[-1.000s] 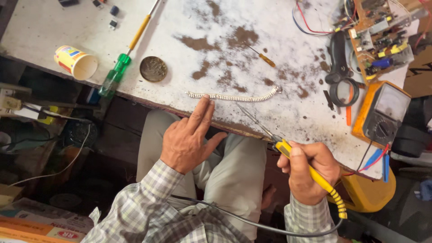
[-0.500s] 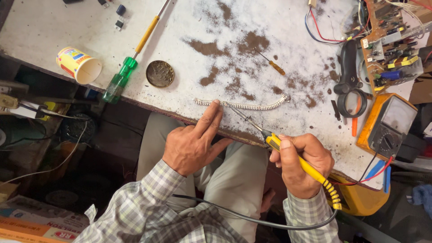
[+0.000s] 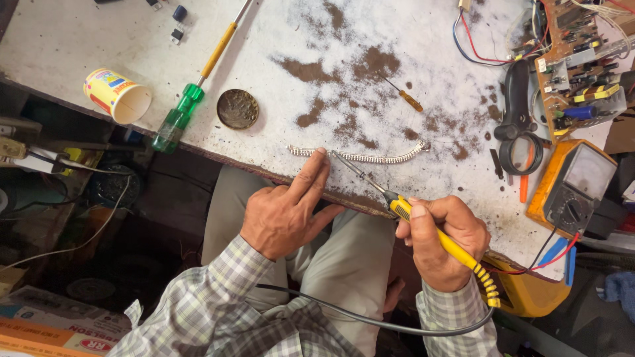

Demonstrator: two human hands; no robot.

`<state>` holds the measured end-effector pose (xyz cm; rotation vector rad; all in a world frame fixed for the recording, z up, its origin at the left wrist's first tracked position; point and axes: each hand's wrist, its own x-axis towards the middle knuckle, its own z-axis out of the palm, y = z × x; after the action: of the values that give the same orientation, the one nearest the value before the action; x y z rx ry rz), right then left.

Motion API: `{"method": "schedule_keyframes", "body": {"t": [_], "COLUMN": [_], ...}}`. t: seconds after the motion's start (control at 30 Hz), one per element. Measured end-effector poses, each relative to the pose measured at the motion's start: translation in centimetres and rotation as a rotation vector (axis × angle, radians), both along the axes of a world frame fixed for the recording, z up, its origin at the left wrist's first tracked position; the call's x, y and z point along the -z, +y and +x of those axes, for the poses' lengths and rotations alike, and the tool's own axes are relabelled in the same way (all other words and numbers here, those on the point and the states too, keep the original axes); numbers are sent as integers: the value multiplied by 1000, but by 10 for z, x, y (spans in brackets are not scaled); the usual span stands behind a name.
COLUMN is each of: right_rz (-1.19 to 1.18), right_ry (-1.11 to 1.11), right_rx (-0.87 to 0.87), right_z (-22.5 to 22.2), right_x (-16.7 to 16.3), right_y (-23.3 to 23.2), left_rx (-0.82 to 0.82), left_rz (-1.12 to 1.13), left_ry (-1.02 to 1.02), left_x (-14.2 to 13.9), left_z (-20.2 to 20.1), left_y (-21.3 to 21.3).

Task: The person uses a soldering iron to apply solder to a white coiled cable on a workbench. Another person assists by holding the cable and handing over additional cable pieces. The person also uses tweezers to manipulate small components on the cable.

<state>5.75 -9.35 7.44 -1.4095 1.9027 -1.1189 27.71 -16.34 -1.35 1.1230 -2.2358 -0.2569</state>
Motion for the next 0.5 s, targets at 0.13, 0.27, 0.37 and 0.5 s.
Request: {"method": "schedule_keyframes", "body": {"t": [0.13,0.27,0.37,0.5], "right_rz": [5,-4,-23,-30], "right_ry": [3,30,53,71], "right_rx": [8,-10,-18,-5], "right_z": [1,2,2,1], "right_x": [3,6,8,10], "right_y": [1,2,4,9], "left_rx": [-3,-8,-5,-3], "left_rz": [-4,0,-3,8], "left_ry": [-4,-18,-13,-10], "left_x": [4,6,8,9], "left_z": [0,0,-1,-2], "left_y": [1,2,4,6]}}
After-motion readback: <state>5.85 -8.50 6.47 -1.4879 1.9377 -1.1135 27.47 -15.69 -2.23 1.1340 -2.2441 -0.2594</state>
